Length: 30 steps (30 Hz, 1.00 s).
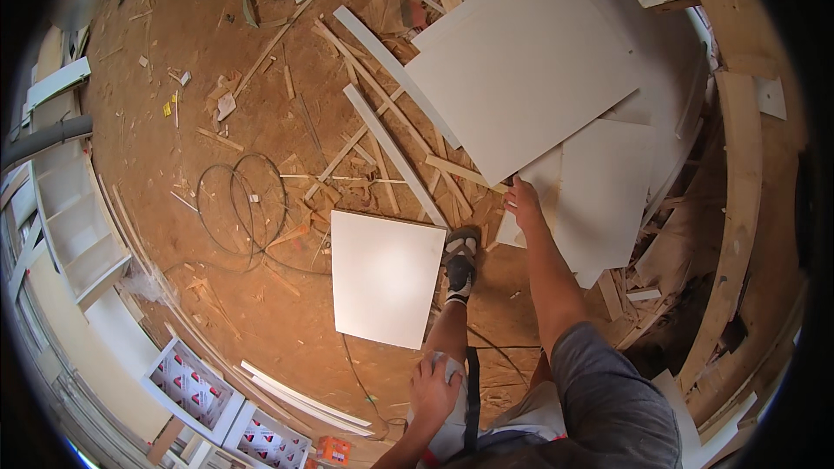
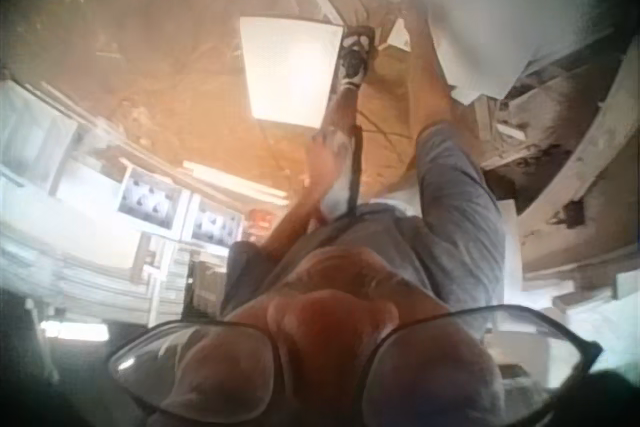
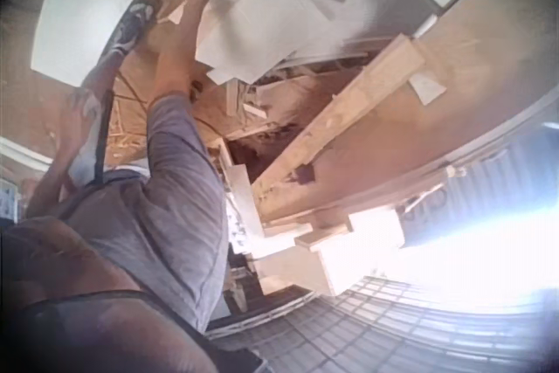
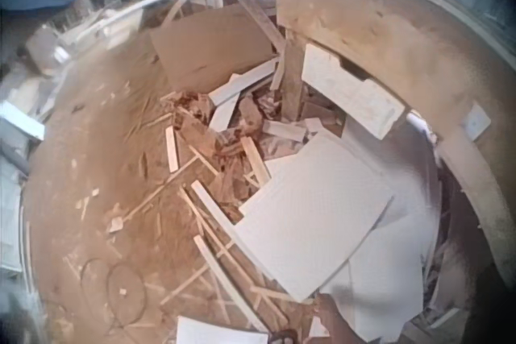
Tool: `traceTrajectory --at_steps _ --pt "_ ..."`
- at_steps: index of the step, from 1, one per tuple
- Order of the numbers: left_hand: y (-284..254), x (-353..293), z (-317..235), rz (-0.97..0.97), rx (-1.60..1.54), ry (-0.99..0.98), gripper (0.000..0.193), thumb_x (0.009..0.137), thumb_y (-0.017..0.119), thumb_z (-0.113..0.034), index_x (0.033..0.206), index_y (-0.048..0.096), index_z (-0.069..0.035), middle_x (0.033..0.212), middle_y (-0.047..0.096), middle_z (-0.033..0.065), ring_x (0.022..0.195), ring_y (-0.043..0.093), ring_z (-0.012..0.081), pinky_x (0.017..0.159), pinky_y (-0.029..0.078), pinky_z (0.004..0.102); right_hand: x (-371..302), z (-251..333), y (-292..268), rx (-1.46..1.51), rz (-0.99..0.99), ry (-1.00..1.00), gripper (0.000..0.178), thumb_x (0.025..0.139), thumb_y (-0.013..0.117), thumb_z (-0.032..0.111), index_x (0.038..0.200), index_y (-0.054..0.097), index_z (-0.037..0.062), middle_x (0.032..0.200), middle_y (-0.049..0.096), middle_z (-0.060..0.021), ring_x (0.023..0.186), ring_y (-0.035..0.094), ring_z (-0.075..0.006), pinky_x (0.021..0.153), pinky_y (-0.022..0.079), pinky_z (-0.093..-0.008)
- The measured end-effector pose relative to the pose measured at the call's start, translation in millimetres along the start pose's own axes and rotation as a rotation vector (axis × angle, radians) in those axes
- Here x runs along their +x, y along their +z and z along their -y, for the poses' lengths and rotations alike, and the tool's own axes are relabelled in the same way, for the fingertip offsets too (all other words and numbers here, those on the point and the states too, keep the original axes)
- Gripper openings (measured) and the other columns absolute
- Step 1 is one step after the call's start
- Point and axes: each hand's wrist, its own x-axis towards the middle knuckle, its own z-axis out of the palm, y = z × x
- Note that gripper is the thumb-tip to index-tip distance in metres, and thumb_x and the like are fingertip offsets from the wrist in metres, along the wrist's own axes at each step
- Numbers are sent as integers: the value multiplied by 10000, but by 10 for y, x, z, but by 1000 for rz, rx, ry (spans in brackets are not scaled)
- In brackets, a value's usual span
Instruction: The person assembles a wooden cabinet by positioning a divider into the frame, measuring a wooden trim piece with a tape measure, and then securing the components using a pneumatic nail gun and a hammer.
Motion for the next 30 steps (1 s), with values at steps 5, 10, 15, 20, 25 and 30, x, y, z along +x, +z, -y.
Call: traceTrajectory --at_steps 5,10,15,20,25,30 --pt "-14 30 95 20 -10 -19 477 831 678 -354 1242 602 -125 1365 487 117 1228 480 351 973 438 484 294 -11 366 200 -2 -34 615 950 571 444 1406 358 91 1409 436 -146 1319 431 -308 1059 342 -549" --pt "-9 40 139 19 -49 -35 472 816 688 -352 1221 612 -122 1364 490 107 1209 494 346 962 446 483 105 139 358 208 -3 -39 639 917 648 430 1394 382 98 1371 473 -106 1276 463 -289 1018 378 -532" --pt "7 27 22 -5 -48 -47 443 811 684 -335 1191 628 -114 1346 501 111 1180 505 353 945 452 488 -600 407 318 386 64 -187 585 875 721 398 1313 477 95 1265 566 -62 1165 553 -217 944 467 -416" --pt "101 -39 -104 -48 -65 -33 436 819 676 -313 1188 631 -85 1328 510 154 1177 500 379 959 441 496 -1644 862 326 547 141 -362 470 882 728 257 1250 517 57 1202 605 -38 1122 578 -162 936 497 -333" --pt "116 -156 -286 -70 -67 -28 419 830 668 -321 1160 640 -63 1275 551 169 1125 535 399 934 453 498 -2974 1101 273 438 112 -375 512 923 646 229 1334 452 -4 1245 562 -65 1150 554 -188 951 457 -328" --pt "96 -163 -68 -286 -588 -48 395 911 595 -301 1179 613 -12 1148 614 229 1080 577 380 923 456 461 -4150 860 -215 414 162 -265 322 922 638 191 1164 569 -10 1101 632 -80 1053 606 -182 923 481 -322"
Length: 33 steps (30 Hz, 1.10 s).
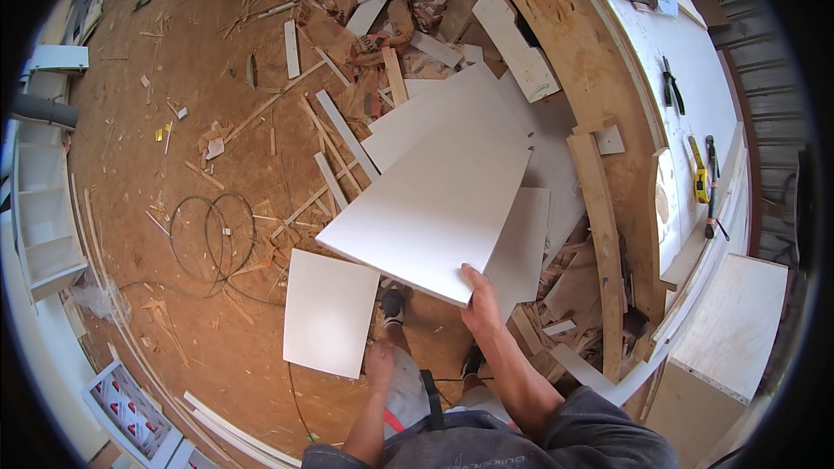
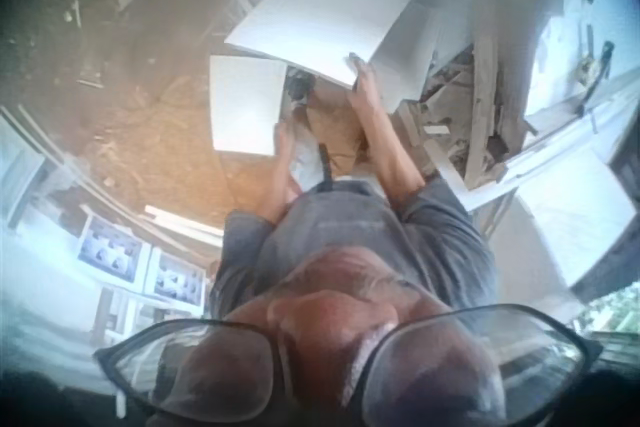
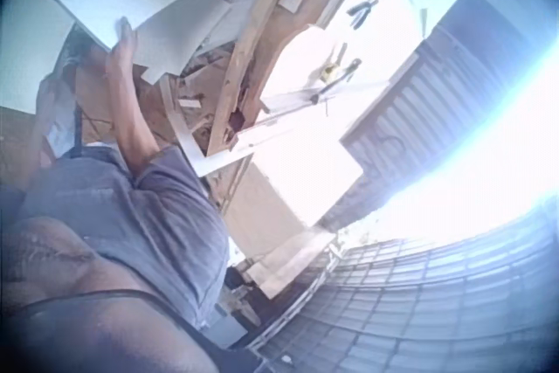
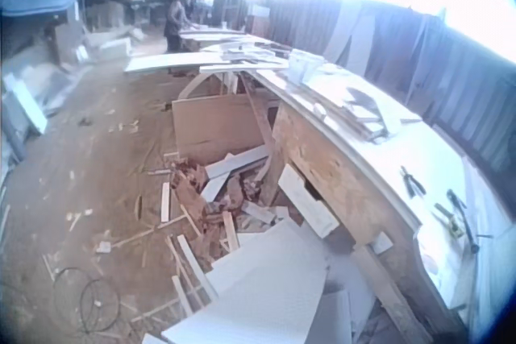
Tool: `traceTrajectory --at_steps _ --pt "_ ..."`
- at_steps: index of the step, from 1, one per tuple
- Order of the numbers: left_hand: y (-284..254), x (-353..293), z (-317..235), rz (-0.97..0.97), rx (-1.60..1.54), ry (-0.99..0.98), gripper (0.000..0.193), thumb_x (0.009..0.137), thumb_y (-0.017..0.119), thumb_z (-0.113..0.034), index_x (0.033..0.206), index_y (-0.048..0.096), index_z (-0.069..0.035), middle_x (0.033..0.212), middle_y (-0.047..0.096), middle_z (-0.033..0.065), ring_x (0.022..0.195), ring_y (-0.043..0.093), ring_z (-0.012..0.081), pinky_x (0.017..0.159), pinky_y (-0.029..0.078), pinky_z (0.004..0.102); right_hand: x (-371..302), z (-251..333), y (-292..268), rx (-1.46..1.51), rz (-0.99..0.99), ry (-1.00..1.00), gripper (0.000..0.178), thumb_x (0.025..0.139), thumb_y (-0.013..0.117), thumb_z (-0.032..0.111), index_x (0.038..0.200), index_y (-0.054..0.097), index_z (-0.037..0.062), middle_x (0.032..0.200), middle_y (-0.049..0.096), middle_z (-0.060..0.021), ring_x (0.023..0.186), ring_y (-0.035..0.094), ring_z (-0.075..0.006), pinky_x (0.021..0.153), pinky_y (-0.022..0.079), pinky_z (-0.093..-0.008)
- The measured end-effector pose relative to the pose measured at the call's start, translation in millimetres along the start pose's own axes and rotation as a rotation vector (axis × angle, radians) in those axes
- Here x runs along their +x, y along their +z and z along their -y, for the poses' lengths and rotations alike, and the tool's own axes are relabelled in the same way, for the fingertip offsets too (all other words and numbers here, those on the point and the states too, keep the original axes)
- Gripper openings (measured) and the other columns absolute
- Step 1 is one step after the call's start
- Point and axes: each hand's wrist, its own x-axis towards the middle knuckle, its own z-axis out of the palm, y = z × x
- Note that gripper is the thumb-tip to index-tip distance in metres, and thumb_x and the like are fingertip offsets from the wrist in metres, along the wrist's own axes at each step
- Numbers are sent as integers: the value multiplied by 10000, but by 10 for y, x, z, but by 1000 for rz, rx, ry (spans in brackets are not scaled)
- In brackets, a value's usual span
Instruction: The person assembles a wooden cabinet by positioning a divider into the frame, measuring a wooden trim piece with a tape measure, and then securing the components using a pneumatic nail gun and a hammer.
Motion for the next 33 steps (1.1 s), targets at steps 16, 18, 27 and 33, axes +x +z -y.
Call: traceTrajectory --at_steps 16,18,27,33 --pt "-1498 -1848 -453 -7 -746 -214 807 970 361 -644 1484 293 -27 1462 388 201 1293 450 310 1053 398 437 -3626 1437 -1703 -886 719 -134 545 886 609 355 1214 560 -77 1064 647 -170 988 604 -243 896 452 -337" --pt "-1269 -2066 -1066 9 -709 -59 802 972 361 -641 1482 297 -25 1461 388 202 1294 449 309 1053 400 436 -4136 1678 -2124 -946 813 -312 573 887 600 389 1198 551 -89 1059 622 -182 1000 591 -264 902 443 -353" --pt "-417 -3662 -3509 92 -742 615 781 980 360 -624 1469 316 -16 1455 389 206 1299 445 305 1051 407 434 -5944 2320 -3988 -849 728 -1006 574 951 567 396 1292 483 -58 1175 547 -188 1126 537 -297 951 425 -383" --pt "151 -4727 -4618 287 -814 956 768 986 360 -612 1460 329 -9 1451 389 209 1301 442 301 1050 412 433 -7003 2548 -4946 -691 255 -1085 578 931 659 308 1360 441 -14 1098 649 -163 1040 617 -203 917 485 -322"
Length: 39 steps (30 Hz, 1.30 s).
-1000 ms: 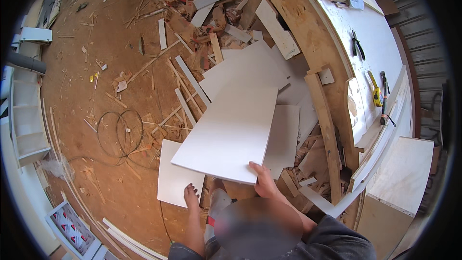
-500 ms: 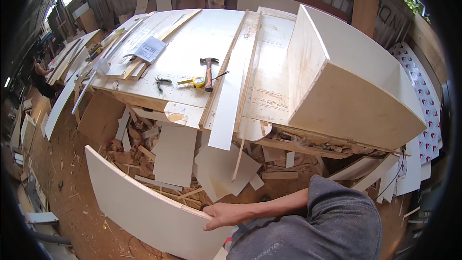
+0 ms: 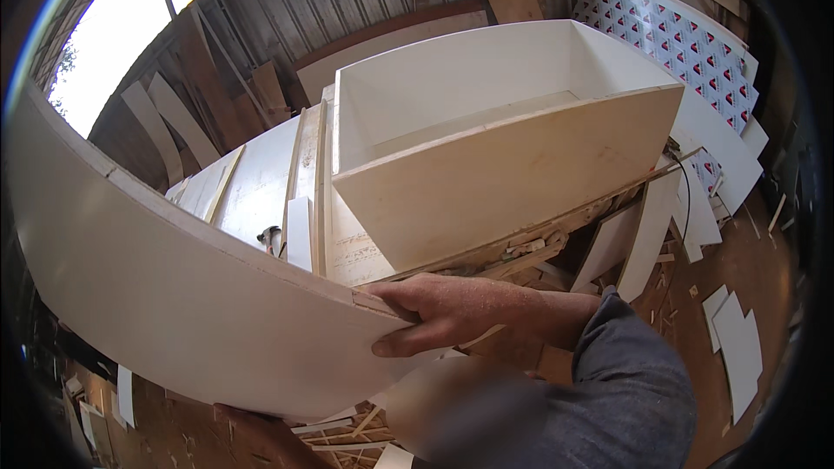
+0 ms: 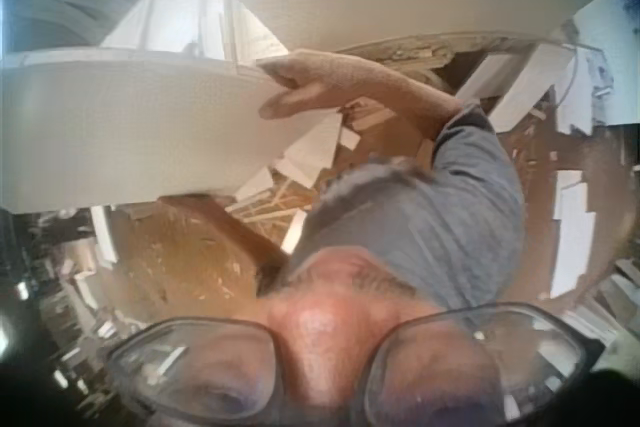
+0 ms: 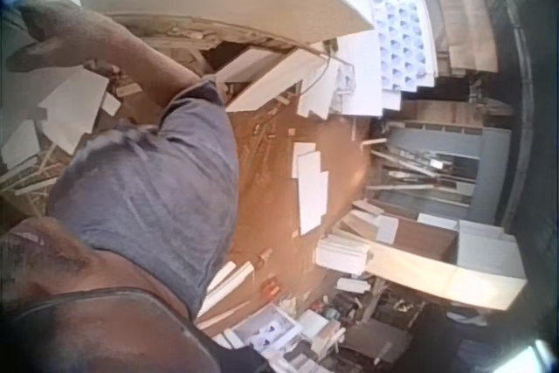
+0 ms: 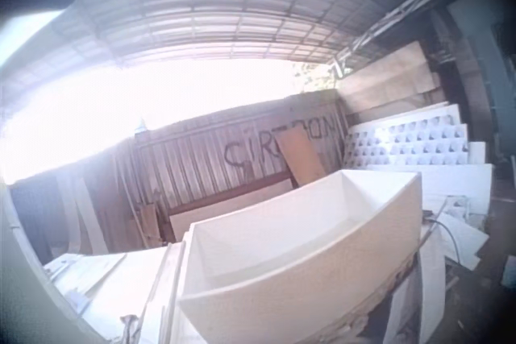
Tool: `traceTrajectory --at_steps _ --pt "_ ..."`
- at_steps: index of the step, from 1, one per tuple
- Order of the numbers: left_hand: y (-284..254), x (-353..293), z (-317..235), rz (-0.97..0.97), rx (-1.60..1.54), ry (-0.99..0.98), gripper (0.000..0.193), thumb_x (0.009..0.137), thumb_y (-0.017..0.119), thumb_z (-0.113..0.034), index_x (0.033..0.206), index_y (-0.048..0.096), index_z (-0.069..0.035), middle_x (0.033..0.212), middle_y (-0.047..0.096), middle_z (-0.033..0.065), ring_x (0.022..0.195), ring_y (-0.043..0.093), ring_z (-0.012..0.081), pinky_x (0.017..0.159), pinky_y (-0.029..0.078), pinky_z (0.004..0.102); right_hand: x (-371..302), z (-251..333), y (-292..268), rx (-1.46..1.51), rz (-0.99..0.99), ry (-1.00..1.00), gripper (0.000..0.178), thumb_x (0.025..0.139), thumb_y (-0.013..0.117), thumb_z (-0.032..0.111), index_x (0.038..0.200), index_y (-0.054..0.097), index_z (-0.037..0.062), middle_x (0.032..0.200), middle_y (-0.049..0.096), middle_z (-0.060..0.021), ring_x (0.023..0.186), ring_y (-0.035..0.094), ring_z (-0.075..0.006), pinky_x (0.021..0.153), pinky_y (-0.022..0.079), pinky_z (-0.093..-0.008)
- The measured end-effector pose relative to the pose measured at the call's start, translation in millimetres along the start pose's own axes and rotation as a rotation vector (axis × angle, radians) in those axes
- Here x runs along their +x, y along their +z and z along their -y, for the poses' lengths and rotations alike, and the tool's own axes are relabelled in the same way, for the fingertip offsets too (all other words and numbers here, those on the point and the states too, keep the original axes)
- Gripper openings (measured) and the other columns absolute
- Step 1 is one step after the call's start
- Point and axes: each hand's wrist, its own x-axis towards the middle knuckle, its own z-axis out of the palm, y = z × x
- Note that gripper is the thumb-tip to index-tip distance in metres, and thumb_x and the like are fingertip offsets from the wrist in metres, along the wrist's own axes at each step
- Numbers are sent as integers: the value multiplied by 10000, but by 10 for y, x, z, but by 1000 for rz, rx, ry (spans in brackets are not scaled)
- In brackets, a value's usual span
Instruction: The person assembles a wooden cabinet by positioning a divider into the frame, measuring a wooden trim piece with a tape measure, and then securing the components using a pneumatic nail gun and a hammer.
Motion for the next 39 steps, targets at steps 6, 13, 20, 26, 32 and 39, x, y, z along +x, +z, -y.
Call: traceTrajectory --at_steps 6,13,20,26,32,39 --pt "1629 -140 -610 283 -92 135 689 995 424 -550 1401 420 7 1340 512 172 1211 532 266 975 491 390 -775 166 -395 73 -587 -124 556 894 699 296 1313 529 -26 1105 661 -124 1002 624 -178 901 490 -326" --pt "3356 -132 -1113 764 -252 272 593 1021 448 -459 1372 471 18 1296 559 152 1161 576 226 974 478 339 -1508 129 -479 89 -1184 -451 459 887 696 213 1262 561 -16 1067 660 -62 938 628 -121 812 513 -275" --pt "4355 -838 -865 999 82 669 575 983 498 -504 1367 524 -78 1297 604 151 1262 536 289 1045 420 396 -2179 170 -1085 -91 -1608 -854 426 943 616 173 1312 487 3 1169 597 -66 1027 607 -163 884 501 -322" --pt "4722 -1396 -159 1315 622 723 381 945 617 -298 1263 606 -87 1216 639 128 1159 600 254 920 486 365 -3027 459 -2123 -387 -2077 -823 393 916 665 221 1215 596 -24 1159 625 -110 1065 612 -215 940 487 -347" --pt "5194 -1560 322 1222 795 512 368 932 622 -300 1221 627 -72 1132 677 120 1051 647 255 871 503 368 -3913 225 -3274 -493 -2009 -577 440 938 611 241 1269 573 -47 1226 601 -144 1136 598 -249 980 481 -370" --pt "5431 -1678 455 1108 948 294 381 930 605 -289 1230 616 -53 1099 690 151 1023 653 262 903 490 388 -4214 -305 -4380 -636 -1978 -307 461 945 595 223 1350 542 9 1273 575 -127 1174 581 -249 1026 455 -375"
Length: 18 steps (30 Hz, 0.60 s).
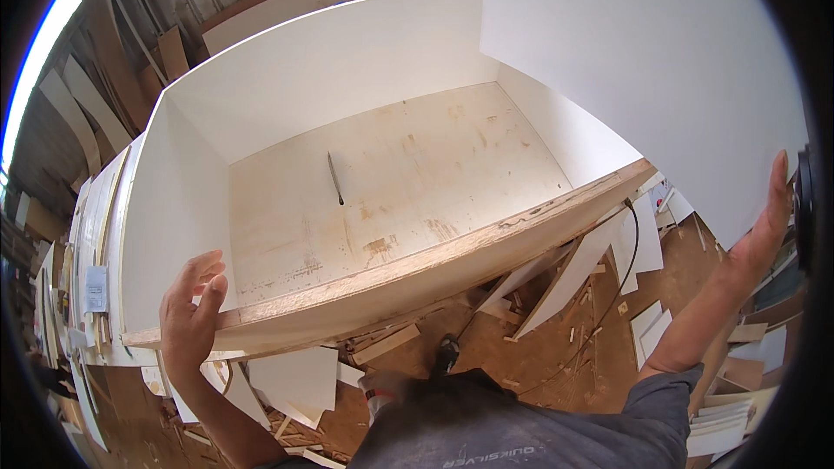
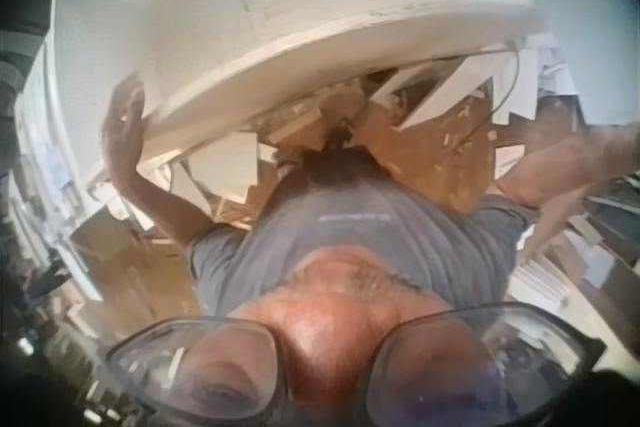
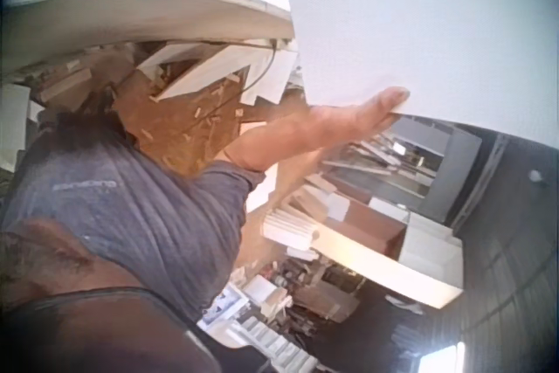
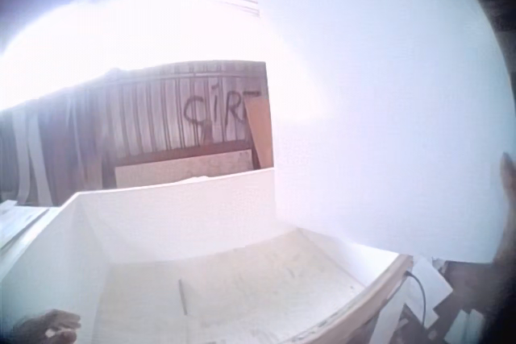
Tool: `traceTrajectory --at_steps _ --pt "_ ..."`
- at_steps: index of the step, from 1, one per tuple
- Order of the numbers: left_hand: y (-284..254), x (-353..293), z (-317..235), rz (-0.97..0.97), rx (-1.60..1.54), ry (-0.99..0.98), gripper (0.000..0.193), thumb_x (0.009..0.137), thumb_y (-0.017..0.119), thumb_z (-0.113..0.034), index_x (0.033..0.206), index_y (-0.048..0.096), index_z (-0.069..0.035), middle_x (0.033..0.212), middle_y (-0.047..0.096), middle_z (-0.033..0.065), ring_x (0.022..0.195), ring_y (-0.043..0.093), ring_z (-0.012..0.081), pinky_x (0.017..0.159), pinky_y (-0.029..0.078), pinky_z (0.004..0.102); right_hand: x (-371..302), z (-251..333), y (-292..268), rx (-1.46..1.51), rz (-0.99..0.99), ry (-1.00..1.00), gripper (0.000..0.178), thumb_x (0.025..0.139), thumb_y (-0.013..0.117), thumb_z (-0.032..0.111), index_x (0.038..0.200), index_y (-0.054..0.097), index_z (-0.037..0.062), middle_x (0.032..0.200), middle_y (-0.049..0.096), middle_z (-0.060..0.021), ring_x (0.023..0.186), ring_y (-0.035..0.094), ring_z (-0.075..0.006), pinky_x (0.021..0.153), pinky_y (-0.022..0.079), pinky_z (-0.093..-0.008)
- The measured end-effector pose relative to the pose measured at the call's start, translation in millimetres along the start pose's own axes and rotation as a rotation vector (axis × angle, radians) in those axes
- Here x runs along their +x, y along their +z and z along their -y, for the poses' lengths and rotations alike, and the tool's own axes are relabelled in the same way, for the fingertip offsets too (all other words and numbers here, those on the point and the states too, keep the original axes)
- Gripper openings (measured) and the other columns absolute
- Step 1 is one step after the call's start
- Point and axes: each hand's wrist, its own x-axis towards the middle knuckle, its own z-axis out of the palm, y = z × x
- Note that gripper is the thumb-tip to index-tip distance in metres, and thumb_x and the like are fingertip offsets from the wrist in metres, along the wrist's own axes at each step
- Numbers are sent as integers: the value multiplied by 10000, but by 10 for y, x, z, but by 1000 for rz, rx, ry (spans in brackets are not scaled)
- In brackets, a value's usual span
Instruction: The person assembles a wooden cabinet by positioning a divider into the frame, measuring a wooden trim piece with a tape measure, and then securing the components using a pneumatic nail gun and a hammer.
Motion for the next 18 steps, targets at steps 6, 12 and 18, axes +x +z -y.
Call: traceTrajectory --at_steps 6,12,18 --pt "64 25 -98 -53 60 -50 381 876 611 -225 1211 624 -43 1075 690 145 1024 641 256 902 473 391 264 -259 385 156 206 327 413 930 638 208 1283 562 7 1229 587 -112 1147 580 -228 991 468 -362" --pt "35 24 -135 -71 108 -13 369 867 630 -245 1167 644 -32 1058 687 149 1005 644 279 880 480 398 256 -410 638 390 410 610 388 946 630 197 1262 533 -6 1213 602 -113 1092 606 -214 945 514 -361" --pt "-12 31 15 -106 145 164 406 894 647 -353 1100 649 -4 1034 681 177 959 657 349 817 504 407 -109 -121 1064 307 518 601 410 963 611 202 1300 506 -6 1198 616 -120 1072 633 -203 921 541 -351"
